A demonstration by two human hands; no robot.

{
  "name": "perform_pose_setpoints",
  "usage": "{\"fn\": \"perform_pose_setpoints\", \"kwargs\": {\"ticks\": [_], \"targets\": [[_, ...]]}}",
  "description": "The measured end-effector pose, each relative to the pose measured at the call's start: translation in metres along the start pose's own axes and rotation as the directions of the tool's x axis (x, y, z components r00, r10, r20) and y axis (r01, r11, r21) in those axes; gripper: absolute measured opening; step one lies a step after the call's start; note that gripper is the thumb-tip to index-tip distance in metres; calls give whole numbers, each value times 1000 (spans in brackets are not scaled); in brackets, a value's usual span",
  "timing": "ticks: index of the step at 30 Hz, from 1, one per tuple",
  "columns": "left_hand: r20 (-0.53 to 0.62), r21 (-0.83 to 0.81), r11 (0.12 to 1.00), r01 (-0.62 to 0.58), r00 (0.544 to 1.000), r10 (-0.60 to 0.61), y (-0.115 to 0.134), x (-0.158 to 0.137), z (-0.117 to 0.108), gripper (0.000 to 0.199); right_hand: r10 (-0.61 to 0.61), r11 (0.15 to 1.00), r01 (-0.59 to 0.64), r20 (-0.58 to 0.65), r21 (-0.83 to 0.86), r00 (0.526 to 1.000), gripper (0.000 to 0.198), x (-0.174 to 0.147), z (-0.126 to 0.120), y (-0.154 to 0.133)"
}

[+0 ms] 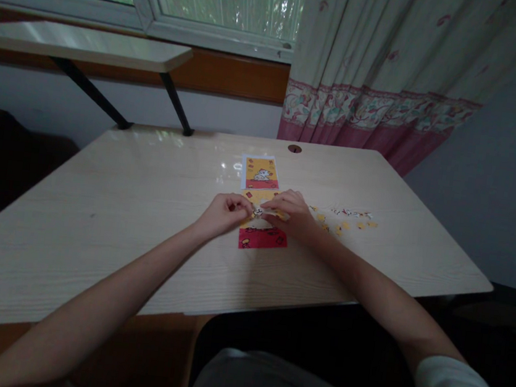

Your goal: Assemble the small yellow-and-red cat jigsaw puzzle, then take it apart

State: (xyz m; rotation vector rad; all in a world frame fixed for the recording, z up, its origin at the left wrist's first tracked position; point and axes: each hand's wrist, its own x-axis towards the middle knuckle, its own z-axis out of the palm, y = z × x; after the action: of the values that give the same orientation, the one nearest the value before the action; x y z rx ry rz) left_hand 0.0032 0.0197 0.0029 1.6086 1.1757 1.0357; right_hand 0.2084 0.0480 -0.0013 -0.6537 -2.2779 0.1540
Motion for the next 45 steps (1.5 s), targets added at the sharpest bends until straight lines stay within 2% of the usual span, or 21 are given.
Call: {"fn": "perform_pose_setpoints", "kwargs": {"ticks": [7,9,11,13,16,18,20,25,29,31,35,45], "targets": [[52,35,999,24,998,-26,-3,-1,0,14,-84,996,85,15,-36,996,24,-1,1,2],[36,64,998,22,999,-24,-3,0,-2,20,-85,995,84,-14,-60,996,24,-1,-1,4],[5,169,986,-12,1000,12,-1,0,-7,26,-73,993,64,-84,-96,994,24,0,-4,8],[4,355,928,-108,993,114,0,1,-16,32,-59,990,35,-181,-134,982,22,1,-8,12],[151,608,735,-300,953,264,-5,3,-31,55,-35,985,-12,-260,-175,965,21,0,-12,17],[256,690,630,-355,935,247,-13,5,-38,74,3,982,-48,-239,-184,971,22,-1,-13,19],[318,739,565,-367,929,187,-22,5,-42,84,40,981,-76,-199,-177,979,23,-2,-14,19],[360,806,475,-354,929,83,-29,5,-42,90,74,993,-83,-93,-87,993,23,-4,-11,15],[365,822,450,-348,929,52,-28,5,-41,92,134,991,-135,84,10,987,21,-8,2,11],[366,827,444,-345,930,41,-28,5,-41,95,142,988,-150,131,47,981,20,-10,10,8],[369,833,436,-340,929,19,-28,5,-42,99,143,984,-157,153,83,978,18,-11,18,3],[368,839,438,-324,930,-17,-23,4,-40,100,183,975,-200,155,101,971,17,-9,19,1]]}}
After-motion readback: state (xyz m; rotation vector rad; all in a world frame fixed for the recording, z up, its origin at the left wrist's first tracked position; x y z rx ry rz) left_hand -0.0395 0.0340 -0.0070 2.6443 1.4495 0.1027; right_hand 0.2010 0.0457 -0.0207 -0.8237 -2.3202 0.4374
